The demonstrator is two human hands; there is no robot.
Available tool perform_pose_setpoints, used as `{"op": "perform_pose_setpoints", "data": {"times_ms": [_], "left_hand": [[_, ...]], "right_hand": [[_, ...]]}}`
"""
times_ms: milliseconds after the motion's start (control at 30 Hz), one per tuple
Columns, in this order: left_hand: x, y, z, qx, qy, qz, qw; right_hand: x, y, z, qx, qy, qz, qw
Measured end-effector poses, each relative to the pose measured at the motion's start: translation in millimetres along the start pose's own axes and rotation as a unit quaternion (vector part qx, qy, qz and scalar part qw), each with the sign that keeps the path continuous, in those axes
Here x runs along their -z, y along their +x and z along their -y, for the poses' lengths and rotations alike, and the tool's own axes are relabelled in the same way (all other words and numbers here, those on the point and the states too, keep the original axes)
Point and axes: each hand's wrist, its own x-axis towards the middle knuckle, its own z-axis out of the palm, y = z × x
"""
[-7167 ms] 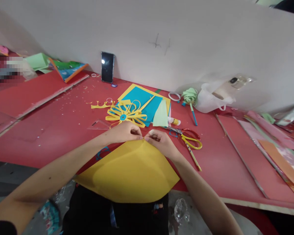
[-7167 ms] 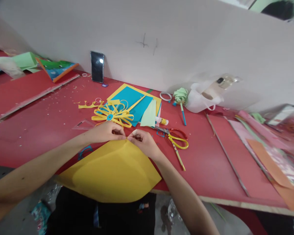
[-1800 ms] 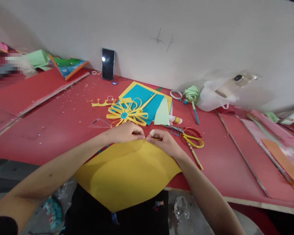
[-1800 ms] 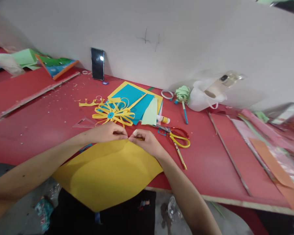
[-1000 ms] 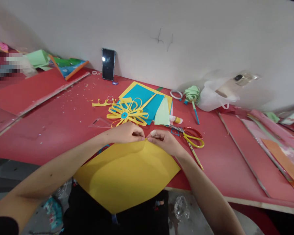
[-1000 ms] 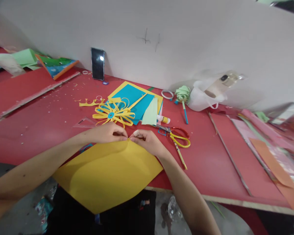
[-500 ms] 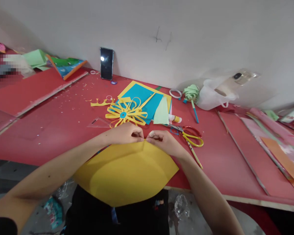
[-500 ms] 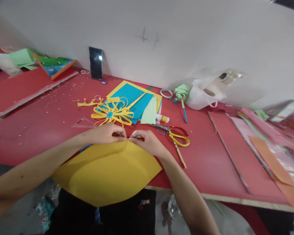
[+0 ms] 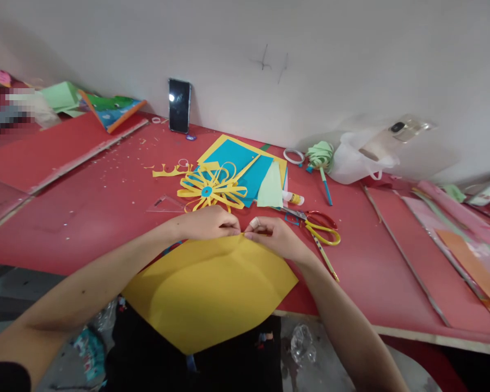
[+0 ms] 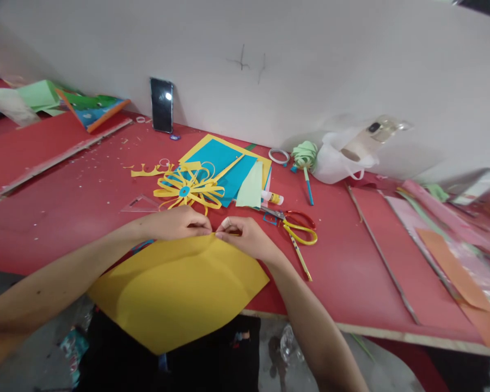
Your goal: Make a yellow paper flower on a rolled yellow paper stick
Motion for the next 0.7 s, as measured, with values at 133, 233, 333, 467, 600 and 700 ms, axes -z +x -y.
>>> {"op": "perform_pose_setpoints", "data": {"times_ms": [133,233,333,467,600,700], "left_hand": [[0.0,-0.5,-0.7,-0.004,0.011,-0.005,1.0],[0.4,-0.2,-0.3,-0.004,0.013,-0.011,1.0],[-0.2,0.2,1.2,0.004,0.003,-0.013,1.0],[-1.4,0.3,1.7,0.021,-0.027,-0.013,0.999],[-1.6,1.0,-0.7,0.024,-0.02,-0.004,0.999],[-2.2,1.4,-0.6,0.014,-0.002,-0.002,1.0]], "right_hand": [[0.6,-0.1,-1.2,-0.011,-0.008,0.01,1.0],[0.3,-1.2,1.3,-0.017,-0.022,0.007,1.0],[-0.2,-2.2,4.4,0.0,-0.013,0.005,1.0],[-0.6,-2.8,5.7,0.008,0.011,0.0,1.0],[-1.8,-2.7,4.4,0.005,0.026,0.0,1.0],[-2.8,-2.4,3.5,0.005,0.033,-0.004,0.999]]}}
